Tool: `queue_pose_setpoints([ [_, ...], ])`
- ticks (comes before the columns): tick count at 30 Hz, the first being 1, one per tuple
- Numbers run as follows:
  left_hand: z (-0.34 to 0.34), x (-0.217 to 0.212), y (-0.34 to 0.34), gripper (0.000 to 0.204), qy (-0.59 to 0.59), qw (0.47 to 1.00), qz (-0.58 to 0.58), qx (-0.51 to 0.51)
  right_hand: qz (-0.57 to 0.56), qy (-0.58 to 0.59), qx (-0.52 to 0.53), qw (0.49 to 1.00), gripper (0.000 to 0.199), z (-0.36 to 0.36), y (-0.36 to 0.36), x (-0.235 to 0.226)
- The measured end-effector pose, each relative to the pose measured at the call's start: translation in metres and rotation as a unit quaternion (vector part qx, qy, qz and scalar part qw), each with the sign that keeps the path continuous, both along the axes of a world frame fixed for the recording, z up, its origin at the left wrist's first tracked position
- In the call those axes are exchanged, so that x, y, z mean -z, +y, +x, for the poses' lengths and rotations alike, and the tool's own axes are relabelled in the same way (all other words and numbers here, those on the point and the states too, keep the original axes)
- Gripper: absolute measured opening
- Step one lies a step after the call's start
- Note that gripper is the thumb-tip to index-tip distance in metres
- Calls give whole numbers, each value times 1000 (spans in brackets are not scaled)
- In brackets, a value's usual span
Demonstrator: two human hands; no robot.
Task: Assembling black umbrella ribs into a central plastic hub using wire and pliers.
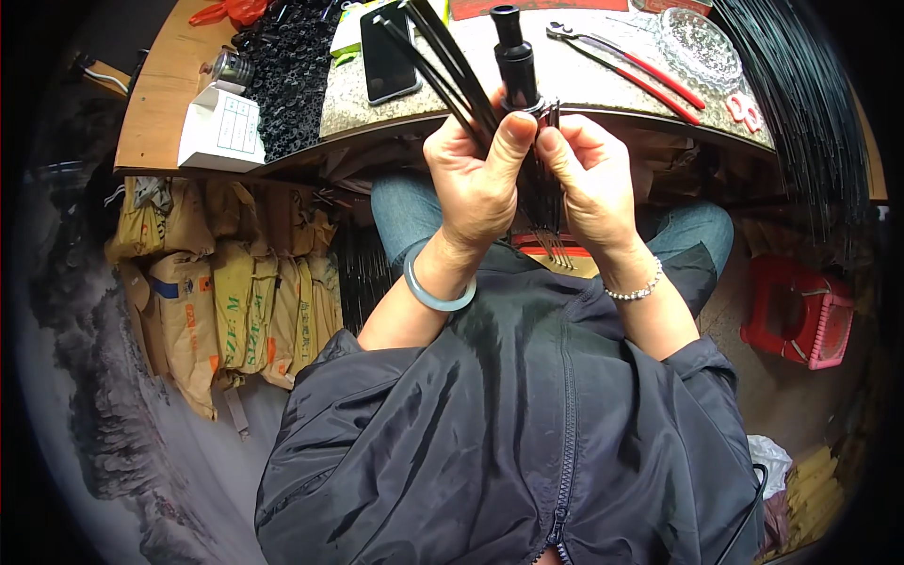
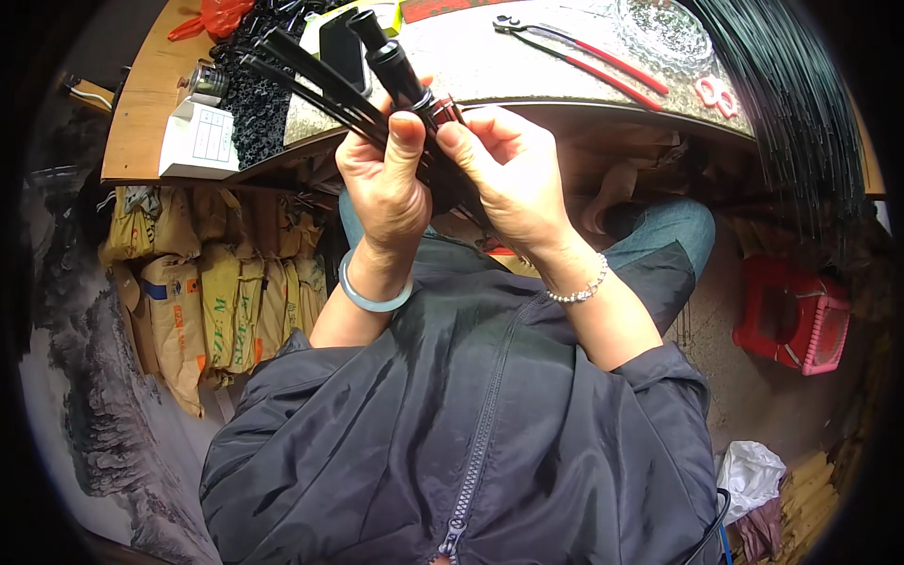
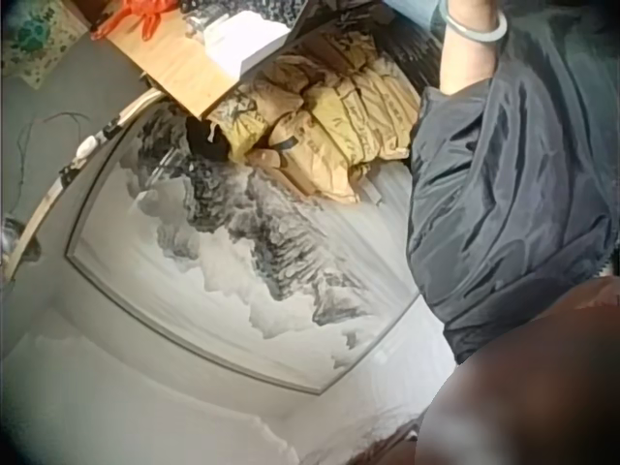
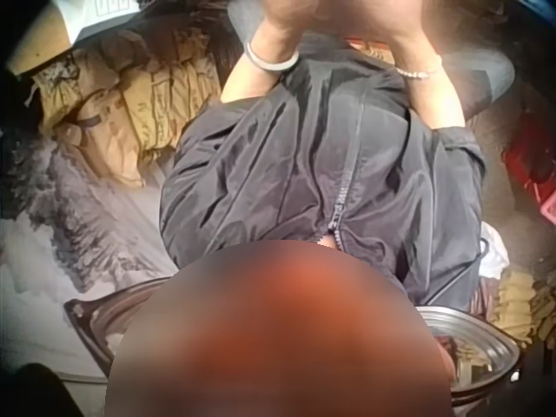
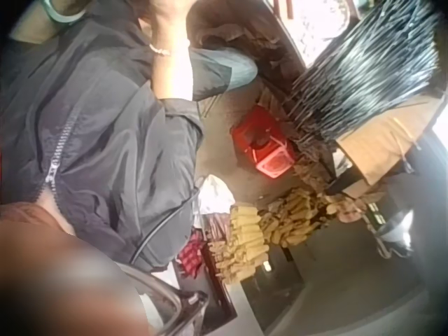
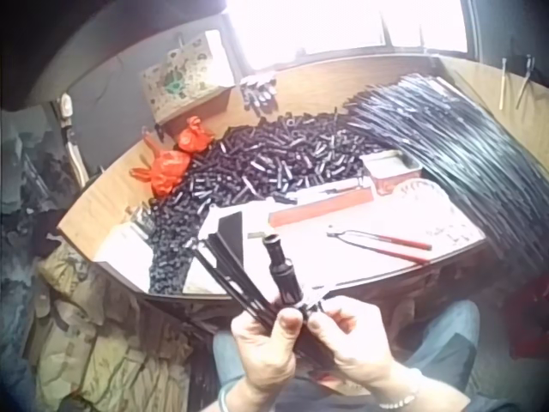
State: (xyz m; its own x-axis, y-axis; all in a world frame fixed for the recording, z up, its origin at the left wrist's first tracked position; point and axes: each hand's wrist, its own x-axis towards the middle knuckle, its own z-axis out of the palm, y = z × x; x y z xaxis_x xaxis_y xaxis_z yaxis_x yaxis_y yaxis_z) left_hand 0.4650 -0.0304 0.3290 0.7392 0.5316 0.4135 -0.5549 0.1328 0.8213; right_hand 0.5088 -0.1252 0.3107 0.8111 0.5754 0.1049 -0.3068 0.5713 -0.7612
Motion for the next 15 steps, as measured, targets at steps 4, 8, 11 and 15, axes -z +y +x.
queue_pose_setpoints([
  [4, 2, -4, -3, 22, -22, 1000, -3, -19, 14, -38, 21, 999, 17, 0, -1, -1],
  [8, 3, 2, 0, 23, -6, 1000, -6, 8, 26, -30, 33, 999, 13, 0, -2, -1],
  [11, 3, 2, -2, 22, -15, 1000, -8, 3, -4, -37, 30, 999, 8, 1, -3, -6],
  [15, 1, 3, 0, 23, -19, 1000, 6, 0, -50, -16, -38, 998, 12, 10, -7, -13],
])
